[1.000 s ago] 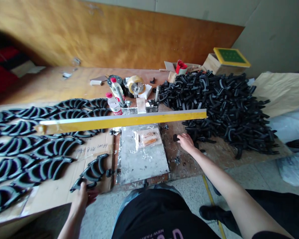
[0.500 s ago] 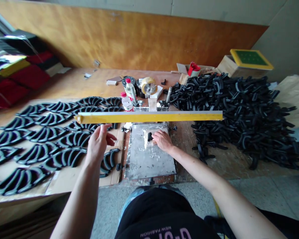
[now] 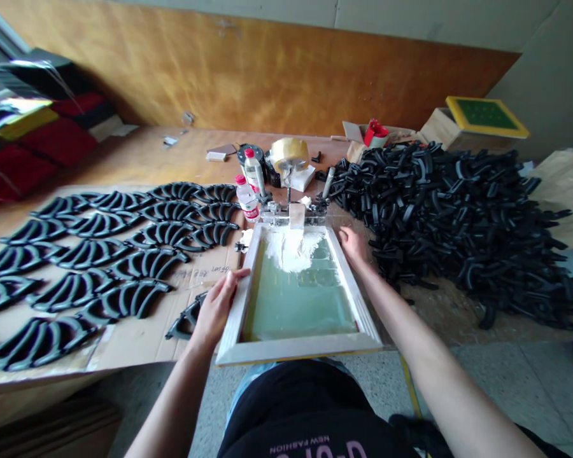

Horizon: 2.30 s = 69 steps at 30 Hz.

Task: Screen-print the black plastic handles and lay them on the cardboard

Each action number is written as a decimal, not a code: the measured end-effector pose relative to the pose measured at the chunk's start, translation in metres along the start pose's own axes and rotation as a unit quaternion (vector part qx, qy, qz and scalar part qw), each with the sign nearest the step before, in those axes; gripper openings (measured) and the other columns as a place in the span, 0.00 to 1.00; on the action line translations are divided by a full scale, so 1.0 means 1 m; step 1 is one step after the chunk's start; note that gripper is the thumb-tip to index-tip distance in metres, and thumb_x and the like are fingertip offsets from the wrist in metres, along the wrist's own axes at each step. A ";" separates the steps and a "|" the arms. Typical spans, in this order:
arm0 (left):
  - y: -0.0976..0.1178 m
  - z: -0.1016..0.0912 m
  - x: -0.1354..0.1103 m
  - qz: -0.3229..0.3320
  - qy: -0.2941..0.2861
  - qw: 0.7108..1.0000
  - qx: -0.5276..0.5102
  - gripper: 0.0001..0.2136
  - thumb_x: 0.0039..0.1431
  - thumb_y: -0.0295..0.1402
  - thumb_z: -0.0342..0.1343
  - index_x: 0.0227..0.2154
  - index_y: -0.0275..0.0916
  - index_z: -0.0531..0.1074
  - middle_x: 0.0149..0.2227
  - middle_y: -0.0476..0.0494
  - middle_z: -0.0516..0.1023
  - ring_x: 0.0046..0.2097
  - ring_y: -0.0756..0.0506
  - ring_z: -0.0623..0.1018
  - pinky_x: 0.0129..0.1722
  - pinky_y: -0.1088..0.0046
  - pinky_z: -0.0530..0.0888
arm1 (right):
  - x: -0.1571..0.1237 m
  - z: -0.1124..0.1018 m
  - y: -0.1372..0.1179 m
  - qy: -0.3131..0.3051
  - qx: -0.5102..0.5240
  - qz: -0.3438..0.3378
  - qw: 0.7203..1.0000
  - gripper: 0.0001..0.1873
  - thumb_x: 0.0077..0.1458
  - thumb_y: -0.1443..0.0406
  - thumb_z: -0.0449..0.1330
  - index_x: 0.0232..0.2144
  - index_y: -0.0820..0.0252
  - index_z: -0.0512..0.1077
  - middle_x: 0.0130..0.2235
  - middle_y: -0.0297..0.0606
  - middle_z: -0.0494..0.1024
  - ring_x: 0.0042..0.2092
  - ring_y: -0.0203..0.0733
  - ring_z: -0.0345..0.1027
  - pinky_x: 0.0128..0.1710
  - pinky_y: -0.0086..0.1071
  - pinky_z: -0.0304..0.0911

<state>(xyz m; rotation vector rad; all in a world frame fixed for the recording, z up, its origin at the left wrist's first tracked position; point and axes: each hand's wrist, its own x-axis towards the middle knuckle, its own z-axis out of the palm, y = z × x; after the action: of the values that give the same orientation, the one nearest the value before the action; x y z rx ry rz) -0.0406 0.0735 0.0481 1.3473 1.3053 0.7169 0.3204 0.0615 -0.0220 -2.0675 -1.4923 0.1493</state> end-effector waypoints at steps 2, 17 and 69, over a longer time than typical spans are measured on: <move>-0.027 0.005 -0.002 -0.035 -0.015 0.999 -0.022 0.33 0.51 0.55 0.57 0.56 0.41 0.70 0.36 0.45 0.80 0.35 0.44 0.78 0.33 0.71 0.73 | 0.015 -0.003 -0.013 0.078 -0.008 -0.018 0.997 0.23 0.64 0.61 0.53 0.59 0.63 0.64 0.58 0.53 0.68 0.59 0.52 0.60 0.58 0.49 0.57; -0.101 0.017 0.022 -0.062 -0.024 0.998 0.001 0.35 0.52 0.53 0.57 0.60 0.39 0.65 0.43 0.39 0.80 0.44 0.40 0.79 0.43 0.67 0.74 | -0.035 0.007 -0.082 -0.165 -0.137 -0.323 0.922 0.07 0.57 0.70 0.56 0.34 0.60 0.75 0.35 0.43 0.76 0.41 0.46 0.66 0.41 0.36 0.57; -0.049 -0.024 -0.019 -0.097 0.154 0.950 -0.253 0.23 0.57 0.48 0.57 0.47 0.35 0.72 0.33 0.45 0.77 0.27 0.54 0.73 0.24 0.81 0.69 | -0.045 0.053 -0.051 -0.025 0.150 -0.251 0.956 0.14 0.62 0.54 0.55 0.35 0.58 0.71 0.35 0.41 0.76 0.39 0.46 0.68 0.41 0.40 0.64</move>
<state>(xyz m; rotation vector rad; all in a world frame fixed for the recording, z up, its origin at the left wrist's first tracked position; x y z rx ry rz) -0.0814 0.0529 0.0125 0.7017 1.3513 1.0659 0.2392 0.0522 -0.0499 -1.4105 -1.8472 0.2126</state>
